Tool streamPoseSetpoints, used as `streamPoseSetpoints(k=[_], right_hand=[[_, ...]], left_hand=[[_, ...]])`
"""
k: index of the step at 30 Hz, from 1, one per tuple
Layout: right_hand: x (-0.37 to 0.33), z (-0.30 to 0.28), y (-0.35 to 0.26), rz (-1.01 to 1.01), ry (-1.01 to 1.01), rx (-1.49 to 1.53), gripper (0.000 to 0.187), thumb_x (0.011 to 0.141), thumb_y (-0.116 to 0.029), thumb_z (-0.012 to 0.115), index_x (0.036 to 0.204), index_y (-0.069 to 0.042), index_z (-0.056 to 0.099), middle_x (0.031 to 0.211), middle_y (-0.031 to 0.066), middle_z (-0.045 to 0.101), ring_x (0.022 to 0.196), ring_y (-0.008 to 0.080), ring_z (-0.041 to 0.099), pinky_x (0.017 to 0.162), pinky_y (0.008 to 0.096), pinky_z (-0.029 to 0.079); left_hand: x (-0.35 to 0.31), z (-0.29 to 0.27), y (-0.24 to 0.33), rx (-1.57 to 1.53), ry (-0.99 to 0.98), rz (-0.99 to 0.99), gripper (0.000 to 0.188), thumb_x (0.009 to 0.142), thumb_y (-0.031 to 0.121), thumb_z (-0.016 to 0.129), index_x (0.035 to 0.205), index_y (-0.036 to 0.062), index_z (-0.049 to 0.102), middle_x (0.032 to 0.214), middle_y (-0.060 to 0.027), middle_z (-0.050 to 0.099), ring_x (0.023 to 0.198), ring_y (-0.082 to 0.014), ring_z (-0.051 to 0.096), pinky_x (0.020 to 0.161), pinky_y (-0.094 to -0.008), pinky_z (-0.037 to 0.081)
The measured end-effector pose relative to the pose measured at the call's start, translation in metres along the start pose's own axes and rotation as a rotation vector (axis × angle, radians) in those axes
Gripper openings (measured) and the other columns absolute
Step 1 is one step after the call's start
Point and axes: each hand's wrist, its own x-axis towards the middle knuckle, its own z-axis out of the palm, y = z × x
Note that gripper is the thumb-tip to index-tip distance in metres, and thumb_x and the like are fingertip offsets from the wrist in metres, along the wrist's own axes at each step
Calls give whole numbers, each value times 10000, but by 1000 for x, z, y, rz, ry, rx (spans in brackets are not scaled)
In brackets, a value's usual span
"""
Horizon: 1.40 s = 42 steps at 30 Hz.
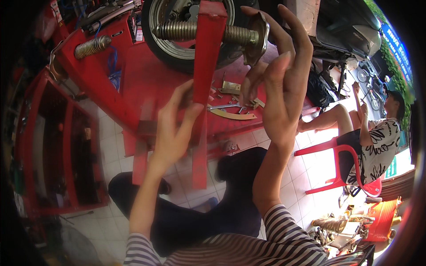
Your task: The person picks up a curved metal part and sets it aside, then threads a large metal bolt through a red metal frame and spins a nut onto the bolt by hand.
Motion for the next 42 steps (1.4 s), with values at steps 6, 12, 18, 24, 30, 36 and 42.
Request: streamPoseSetpoints(k=[6,12,18,24,30,36,42], right_hand=[[-1,-6,12,135,-73,-103,545,1035,-326,440,1433,-8,247,1265,174,576,617,119,605,592,238,500],[2,10,4,-174,30,44,586,1041,-379,371,1466,-27,172,1342,232,489,542,114,589,484,214,457],[0,-3,13,272,-75,-179,562,1043,-420,358,1432,-27,261,1144,159,639,551,122,571,497,245,439],[4,14,11,-84,158,71,690,1011,-540,310,1478,-50,176,1053,165,615,499,112,540,440,207,422],[7,-10,23,116,-36,-166,678,1021,-527,273,1478,-40,156,1300,199,485,511,108,554,449,207,439],[8,-7,7,105,-75,18,554,1049,-357,329,1483,-54,167,1344,208,510,622,189,592,627,293,490],[16,-21,8,174,1,-86,551,1056,-344,327,1497,-62,155,1315,209,541,600,184,589,629,319,493]], left_hand=[[0,0,3,31,3,-1,413,961,168,547,1305,-54,494,1115,-184,655,1044,-234,615,947,-340,444],[1,2,3,-9,11,-1,404,963,161,541,1304,-51,496,1120,-180,654,1060,-234,611,959,-336,436],[-3,2,11,61,31,-57,404,970,170,538,1308,-46,496,1116,-169,654,1066,-222,601,963,-340,439],[-3,0,4,31,24,-55,410,969,180,552,1307,-45,494,1119,-176,655,1072,-228,610,971,-342,437],[5,3,4,-9,0,-38,399,972,170,543,1303,-47,496,1127,-176,658,1076,-235,616,973,-341,436],[10,5,2,-22,-3,-10,397,975,170,537,1303,-50,494,1127,-161,658,1090,-231,607,978,-337,431],[14,10,12,30,-17,-28,380,981,162,515,1300,-42,493,1117,-145,657,1068,-225,618,980,-352,438]])
